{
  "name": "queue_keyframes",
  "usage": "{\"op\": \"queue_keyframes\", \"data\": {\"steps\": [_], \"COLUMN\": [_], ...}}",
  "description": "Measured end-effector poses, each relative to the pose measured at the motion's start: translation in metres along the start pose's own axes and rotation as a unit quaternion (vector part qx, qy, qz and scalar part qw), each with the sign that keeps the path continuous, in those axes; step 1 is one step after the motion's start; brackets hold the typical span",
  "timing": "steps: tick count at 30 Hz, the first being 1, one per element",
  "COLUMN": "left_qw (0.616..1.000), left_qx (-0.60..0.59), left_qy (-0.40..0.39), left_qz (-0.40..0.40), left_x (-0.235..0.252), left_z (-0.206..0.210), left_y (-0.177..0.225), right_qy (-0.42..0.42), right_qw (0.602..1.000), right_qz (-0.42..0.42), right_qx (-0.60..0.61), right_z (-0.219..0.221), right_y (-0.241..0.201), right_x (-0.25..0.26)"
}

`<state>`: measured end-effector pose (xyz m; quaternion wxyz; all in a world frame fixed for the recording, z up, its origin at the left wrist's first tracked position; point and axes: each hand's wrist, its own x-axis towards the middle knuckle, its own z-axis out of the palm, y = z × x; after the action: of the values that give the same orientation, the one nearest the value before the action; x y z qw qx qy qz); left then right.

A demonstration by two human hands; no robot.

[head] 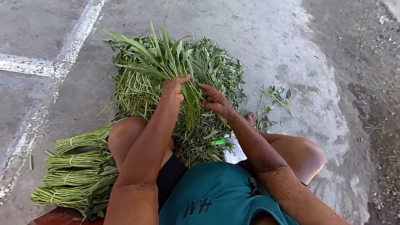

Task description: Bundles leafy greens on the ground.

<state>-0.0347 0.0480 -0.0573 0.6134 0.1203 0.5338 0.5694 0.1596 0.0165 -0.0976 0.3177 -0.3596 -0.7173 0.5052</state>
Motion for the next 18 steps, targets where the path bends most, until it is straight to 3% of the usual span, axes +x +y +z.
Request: {"op": "queue_keyframes", "data": {"steps": [10, 18], "left_qw": [0.998, 0.996], "left_qx": [-0.001, -0.025], "left_qy": [-0.05, -0.016], "left_qz": [0.025, 0.086], "left_x": [-0.007, -0.002], "left_z": [0.002, -0.007], "left_y": [-0.005, 0.014], "right_qy": [0.108, 0.08], "right_qw": [0.975, 0.993], "right_qz": [-0.029, 0.071], "right_qx": [-0.193, -0.057], "right_z": [0.009, 0.005], "right_y": [-0.014, 0.009], "right_x": [0.036, 0.011]}}
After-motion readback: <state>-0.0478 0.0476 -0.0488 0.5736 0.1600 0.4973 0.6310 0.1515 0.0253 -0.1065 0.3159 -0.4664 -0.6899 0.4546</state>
